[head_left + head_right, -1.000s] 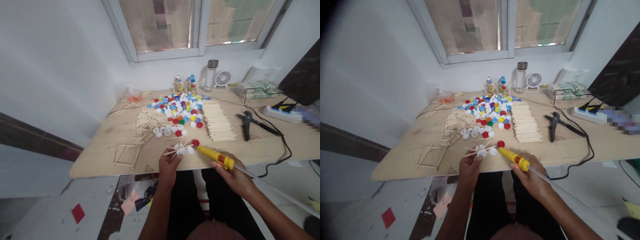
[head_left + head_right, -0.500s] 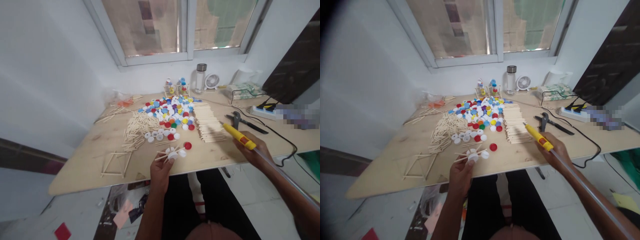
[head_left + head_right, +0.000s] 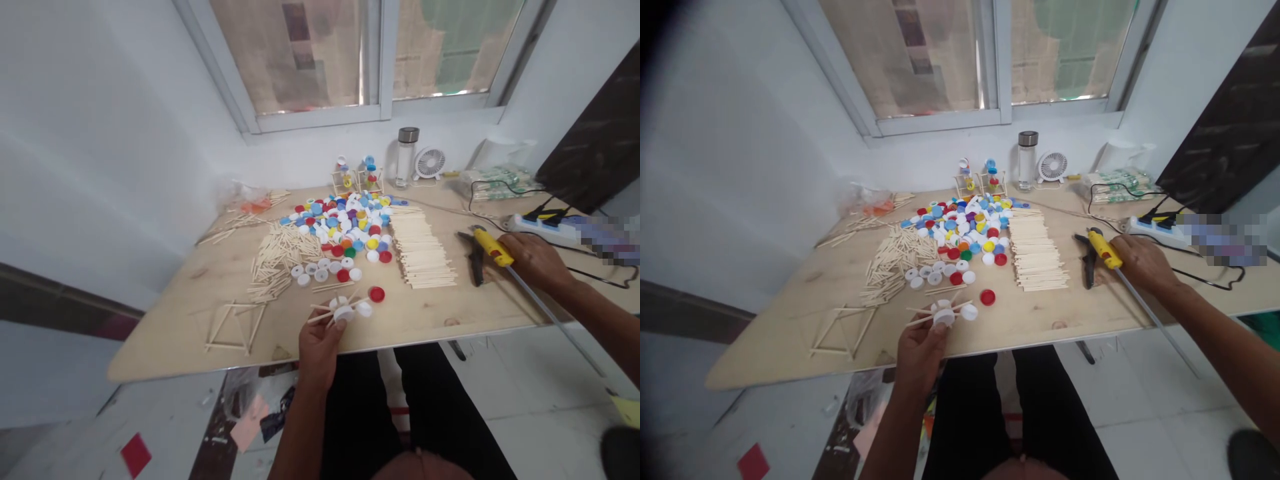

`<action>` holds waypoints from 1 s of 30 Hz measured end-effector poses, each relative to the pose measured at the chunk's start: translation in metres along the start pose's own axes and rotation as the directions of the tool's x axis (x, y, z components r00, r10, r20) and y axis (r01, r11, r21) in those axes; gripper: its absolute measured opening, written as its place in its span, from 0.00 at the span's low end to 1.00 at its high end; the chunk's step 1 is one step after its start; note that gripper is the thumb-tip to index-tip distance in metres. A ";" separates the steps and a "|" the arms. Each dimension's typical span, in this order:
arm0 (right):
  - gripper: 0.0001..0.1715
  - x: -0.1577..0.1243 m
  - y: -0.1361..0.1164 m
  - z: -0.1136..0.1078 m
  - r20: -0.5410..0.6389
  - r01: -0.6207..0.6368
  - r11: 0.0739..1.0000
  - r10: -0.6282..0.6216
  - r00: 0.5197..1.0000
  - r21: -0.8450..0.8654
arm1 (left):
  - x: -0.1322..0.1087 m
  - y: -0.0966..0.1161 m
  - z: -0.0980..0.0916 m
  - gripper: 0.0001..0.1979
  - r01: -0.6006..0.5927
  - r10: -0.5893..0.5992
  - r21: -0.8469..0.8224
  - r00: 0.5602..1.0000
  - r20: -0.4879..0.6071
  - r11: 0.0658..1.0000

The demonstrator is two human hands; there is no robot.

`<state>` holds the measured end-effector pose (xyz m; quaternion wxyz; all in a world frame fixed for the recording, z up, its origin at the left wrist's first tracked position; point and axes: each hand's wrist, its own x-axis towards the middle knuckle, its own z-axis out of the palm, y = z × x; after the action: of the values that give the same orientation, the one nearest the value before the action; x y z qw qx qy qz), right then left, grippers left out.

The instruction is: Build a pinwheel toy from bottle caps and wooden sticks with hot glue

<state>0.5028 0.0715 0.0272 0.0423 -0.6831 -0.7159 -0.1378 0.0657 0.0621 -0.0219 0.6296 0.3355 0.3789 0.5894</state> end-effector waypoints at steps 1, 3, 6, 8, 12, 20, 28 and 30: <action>0.12 0.001 0.002 0.001 0.004 -0.002 1.000 0.002 1.000 0.005 | 0.000 0.000 0.000 0.15 -0.011 0.010 -0.019 1.000 -0.002 1.000; 0.12 0.003 0.005 0.005 0.014 -0.004 1.000 0.004 1.000 0.022 | 0.001 0.001 0.000 0.14 -0.018 0.018 -0.045 1.000 -0.005 0.999; 0.15 0.005 0.011 0.011 0.029 -0.035 0.998 0.034 0.999 0.055 | 0.002 0.001 0.000 0.14 -0.010 0.010 -0.065 1.000 -0.007 0.998; 0.19 0.006 0.019 0.015 0.048 -0.095 0.992 0.091 0.995 0.078 | 0.001 0.001 0.000 0.14 -0.007 0.007 -0.073 1.000 -0.007 0.997; 0.30 0.006 0.038 0.014 0.143 -0.215 0.967 0.195 0.970 0.139 | 0.001 0.002 0.001 0.15 -0.005 0.005 -0.112 1.000 -0.002 0.994; 0.19 0.012 -0.062 -0.035 -0.047 -0.152 0.922 0.180 0.983 0.356 | 0.004 0.003 -0.001 0.14 -0.004 0.006 -0.170 1.000 0.011 0.985; 0.18 0.030 -0.222 -0.034 0.066 0.344 0.843 -0.405 0.912 0.413 | 0.003 0.002 -0.001 0.15 -0.011 0.006 -0.193 1.000 -0.026 0.981; 0.19 0.031 -0.235 -0.030 0.100 0.353 0.864 -0.411 0.906 0.360 | 0.002 0.002 -0.001 0.16 -0.014 0.010 -0.194 1.000 -0.023 0.981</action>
<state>0.2645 0.0867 0.0309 0.0668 -0.5193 -0.8510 0.0395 0.0642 0.0643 -0.0209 0.6516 0.2684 0.3243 0.6310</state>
